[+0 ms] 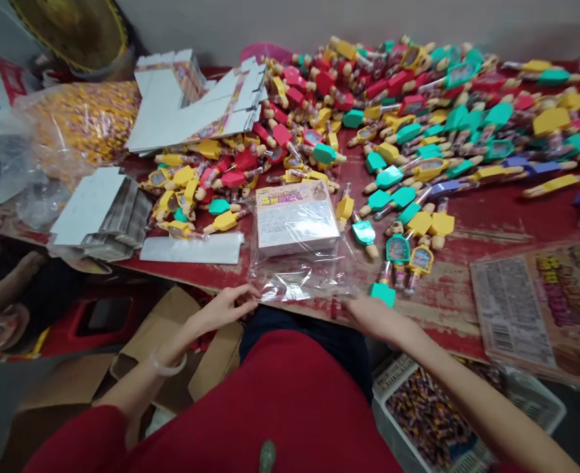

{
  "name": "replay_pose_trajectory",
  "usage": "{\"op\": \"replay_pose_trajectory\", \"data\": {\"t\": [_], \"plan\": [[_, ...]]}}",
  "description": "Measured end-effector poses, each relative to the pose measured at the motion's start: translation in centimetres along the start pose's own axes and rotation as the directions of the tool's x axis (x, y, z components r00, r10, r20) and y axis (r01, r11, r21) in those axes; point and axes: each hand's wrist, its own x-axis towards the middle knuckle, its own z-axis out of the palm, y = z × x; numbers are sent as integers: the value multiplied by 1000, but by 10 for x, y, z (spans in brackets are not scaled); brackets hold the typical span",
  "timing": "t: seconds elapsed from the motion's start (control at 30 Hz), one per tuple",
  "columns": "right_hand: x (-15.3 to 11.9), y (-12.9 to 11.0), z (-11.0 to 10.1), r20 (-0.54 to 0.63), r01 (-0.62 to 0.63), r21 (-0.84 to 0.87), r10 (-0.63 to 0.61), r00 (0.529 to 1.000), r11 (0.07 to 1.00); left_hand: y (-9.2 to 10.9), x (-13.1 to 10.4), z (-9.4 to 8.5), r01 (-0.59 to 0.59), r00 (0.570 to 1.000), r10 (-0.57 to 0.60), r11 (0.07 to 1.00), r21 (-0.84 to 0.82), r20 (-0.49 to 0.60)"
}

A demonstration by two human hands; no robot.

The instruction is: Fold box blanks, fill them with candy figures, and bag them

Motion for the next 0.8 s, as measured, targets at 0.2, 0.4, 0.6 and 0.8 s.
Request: {"op": "replay_pose_trajectory", "data": {"t": [0.2,0.4,0.6,0.8], "plan": [[43,-76,28,-414,222,235,-109,904,946,-37,-11,-9,116,876,-226,956,-270,-426],[122,-148,43,-602,424,129,-269,752,896,-38,0,6,212,891,-301,938,-275,-341],[127,-161,53,-619,397,-20,-323,716,918,-34,1,15,205,907,-262,959,-196,-329],[94,-142,47,-609,520,-68,-448,655,852,-35,10,18,173,918,-143,984,49,-370]]}}
